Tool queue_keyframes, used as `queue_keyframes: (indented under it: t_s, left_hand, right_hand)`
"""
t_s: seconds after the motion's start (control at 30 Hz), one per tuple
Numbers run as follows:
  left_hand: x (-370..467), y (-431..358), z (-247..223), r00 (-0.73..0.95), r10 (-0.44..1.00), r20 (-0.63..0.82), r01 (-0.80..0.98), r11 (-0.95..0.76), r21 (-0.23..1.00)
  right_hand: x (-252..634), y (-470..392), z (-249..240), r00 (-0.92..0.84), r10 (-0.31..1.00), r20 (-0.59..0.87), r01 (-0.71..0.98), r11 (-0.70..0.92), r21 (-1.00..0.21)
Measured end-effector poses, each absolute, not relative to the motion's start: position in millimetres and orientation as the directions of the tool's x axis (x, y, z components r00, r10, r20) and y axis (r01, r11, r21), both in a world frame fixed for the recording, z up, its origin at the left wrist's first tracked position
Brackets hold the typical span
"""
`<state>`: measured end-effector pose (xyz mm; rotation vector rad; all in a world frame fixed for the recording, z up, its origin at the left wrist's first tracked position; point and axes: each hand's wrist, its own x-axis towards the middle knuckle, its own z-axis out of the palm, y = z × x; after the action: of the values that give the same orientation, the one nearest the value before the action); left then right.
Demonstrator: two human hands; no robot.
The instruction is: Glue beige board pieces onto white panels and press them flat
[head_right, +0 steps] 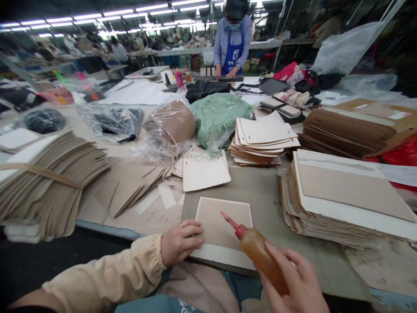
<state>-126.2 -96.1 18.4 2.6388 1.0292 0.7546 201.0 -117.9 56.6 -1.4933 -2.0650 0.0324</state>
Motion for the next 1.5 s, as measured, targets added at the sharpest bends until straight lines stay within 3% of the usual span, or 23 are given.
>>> queue_keyframes:
  t_s: [0.23,0.63,0.87,1.23,1.5]
  left_hand:
    - [-127.4,-94.6,12.6,0.645,0.672,0.363,0.569,-0.74,0.359]
    - [-126.5,-95.3,12.8,0.648,0.687,0.328,0.575,-0.725,0.38]
    - [-124.9,-95.2,21.3,0.624,0.698,0.353,0.591,-0.716,0.371]
    - [-125.3,-94.0,24.4,0.616,0.681,0.396,0.565,-0.732,0.38]
    - [-125.0,-94.1,24.2,0.615,0.683,0.394,0.568,-0.731,0.379]
  right_hand:
    - [132.7,-92.5,65.7,-0.458,0.772,0.441,0.785,0.584,-0.208]
    - [102.2,-92.2,76.1,-0.551,0.734,0.396,0.75,0.644,-0.149]
    - [113.6,-99.4,72.1,-0.483,0.764,0.428,0.803,0.582,-0.133]
    - [185.4,-113.7,71.5,-0.302,0.823,0.481,0.941,0.339,0.01]
    - [177.7,-120.3,71.4,-0.215,0.837,0.502,0.968,0.251,-0.003]
